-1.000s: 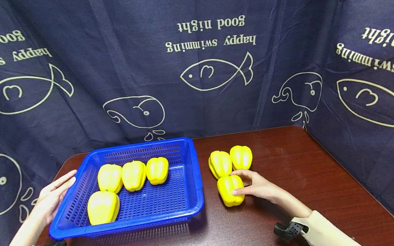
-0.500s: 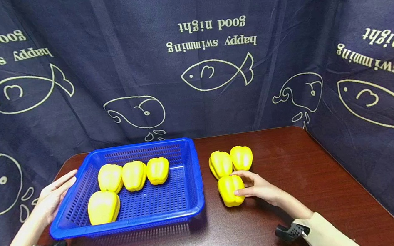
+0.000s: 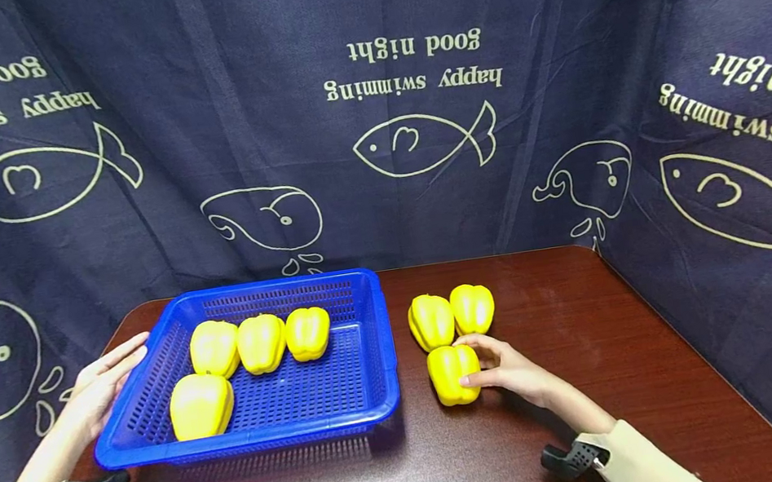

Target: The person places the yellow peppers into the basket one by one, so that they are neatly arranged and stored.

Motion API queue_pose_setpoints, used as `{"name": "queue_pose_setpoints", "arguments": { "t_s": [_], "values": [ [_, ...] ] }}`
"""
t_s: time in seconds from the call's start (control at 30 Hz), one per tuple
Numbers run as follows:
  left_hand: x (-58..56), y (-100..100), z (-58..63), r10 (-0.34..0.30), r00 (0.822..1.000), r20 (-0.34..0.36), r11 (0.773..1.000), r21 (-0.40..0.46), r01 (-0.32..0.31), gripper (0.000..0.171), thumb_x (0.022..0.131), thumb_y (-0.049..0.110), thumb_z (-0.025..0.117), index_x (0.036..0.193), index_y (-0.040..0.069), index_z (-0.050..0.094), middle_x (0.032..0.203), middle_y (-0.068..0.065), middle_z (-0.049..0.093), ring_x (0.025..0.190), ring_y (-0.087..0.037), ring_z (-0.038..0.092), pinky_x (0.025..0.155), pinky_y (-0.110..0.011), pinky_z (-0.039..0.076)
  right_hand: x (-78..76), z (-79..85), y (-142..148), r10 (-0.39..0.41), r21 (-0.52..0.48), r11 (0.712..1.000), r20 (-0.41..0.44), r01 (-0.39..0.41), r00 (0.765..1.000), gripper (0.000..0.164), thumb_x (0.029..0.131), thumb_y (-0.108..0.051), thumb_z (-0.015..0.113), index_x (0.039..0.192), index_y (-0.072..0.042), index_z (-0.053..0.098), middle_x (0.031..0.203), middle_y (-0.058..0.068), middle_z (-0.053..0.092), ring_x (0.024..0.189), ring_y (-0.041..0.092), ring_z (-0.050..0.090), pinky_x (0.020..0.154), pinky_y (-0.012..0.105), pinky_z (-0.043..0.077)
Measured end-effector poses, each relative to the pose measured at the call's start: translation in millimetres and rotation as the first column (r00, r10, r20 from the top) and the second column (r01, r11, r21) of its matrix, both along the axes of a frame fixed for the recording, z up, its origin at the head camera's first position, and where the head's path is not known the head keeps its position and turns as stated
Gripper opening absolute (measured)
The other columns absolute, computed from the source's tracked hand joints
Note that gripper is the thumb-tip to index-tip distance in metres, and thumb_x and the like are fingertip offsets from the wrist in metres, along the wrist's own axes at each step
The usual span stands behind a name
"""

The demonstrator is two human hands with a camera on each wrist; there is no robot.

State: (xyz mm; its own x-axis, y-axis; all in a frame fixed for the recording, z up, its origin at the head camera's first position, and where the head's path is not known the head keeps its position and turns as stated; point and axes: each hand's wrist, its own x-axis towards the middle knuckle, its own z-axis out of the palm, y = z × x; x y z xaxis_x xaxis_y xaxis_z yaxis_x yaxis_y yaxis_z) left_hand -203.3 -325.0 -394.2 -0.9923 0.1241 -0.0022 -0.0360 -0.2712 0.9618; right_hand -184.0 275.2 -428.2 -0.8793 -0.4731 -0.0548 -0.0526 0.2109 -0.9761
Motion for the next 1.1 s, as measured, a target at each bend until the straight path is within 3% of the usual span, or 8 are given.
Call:
{"name": "queue_pose_setpoints", "arguments": {
  "t_s": [0.5,0.83,1.1],
  "values": [
    [0.2,0,0.9,0.016,1.000,0.013,1.000,-0.013,-0.015,0.032,0.100,0.011,0.049,0.112,0.033,0.069,0.099,0.014,0.072,0.084,-0.006,0.070,0.069,-0.023,0.057,-0.1,-5.8,0,-0.017,-0.042,0.999,-0.039,0.016,0.999,0.050,0.084,-0.004,0.070,0.127,0.004,0.045,0.115,-0.006,0.058,0.096,0.012,0.065,0.080,0.026,0.056],
    [0.3,0,-0.4,0.006,1.000,-0.018,1.000,-0.011,-0.006,0.034,0.101,0.008,0.047,0.112,0.032,0.069,0.101,0.014,0.072,0.085,-0.006,0.069,0.069,-0.022,0.056,2.2,-2.4,-4,-0.056,-0.083,0.995,0.030,0.058,0.998,0.043,0.084,-0.004,0.070,0.122,-0.012,0.051,0.112,-0.005,0.059,0.095,0.012,0.066,0.079,0.028,0.056],
    [-0.1,0,1.0,0.014,1.000,0.002,1.000,-0.019,-0.014,0.033,0.100,0.009,0.048,0.111,0.033,0.069,0.099,0.013,0.072,0.083,-0.007,0.070,0.068,-0.023,0.057,4.9,12.3,-7,-0.083,-0.082,0.993,0.051,0.088,0.995,0.051,0.085,-0.005,0.069,0.130,-0.001,0.045,0.110,-0.004,0.062,0.097,0.009,0.065,0.080,0.028,0.056]
  ]
}}
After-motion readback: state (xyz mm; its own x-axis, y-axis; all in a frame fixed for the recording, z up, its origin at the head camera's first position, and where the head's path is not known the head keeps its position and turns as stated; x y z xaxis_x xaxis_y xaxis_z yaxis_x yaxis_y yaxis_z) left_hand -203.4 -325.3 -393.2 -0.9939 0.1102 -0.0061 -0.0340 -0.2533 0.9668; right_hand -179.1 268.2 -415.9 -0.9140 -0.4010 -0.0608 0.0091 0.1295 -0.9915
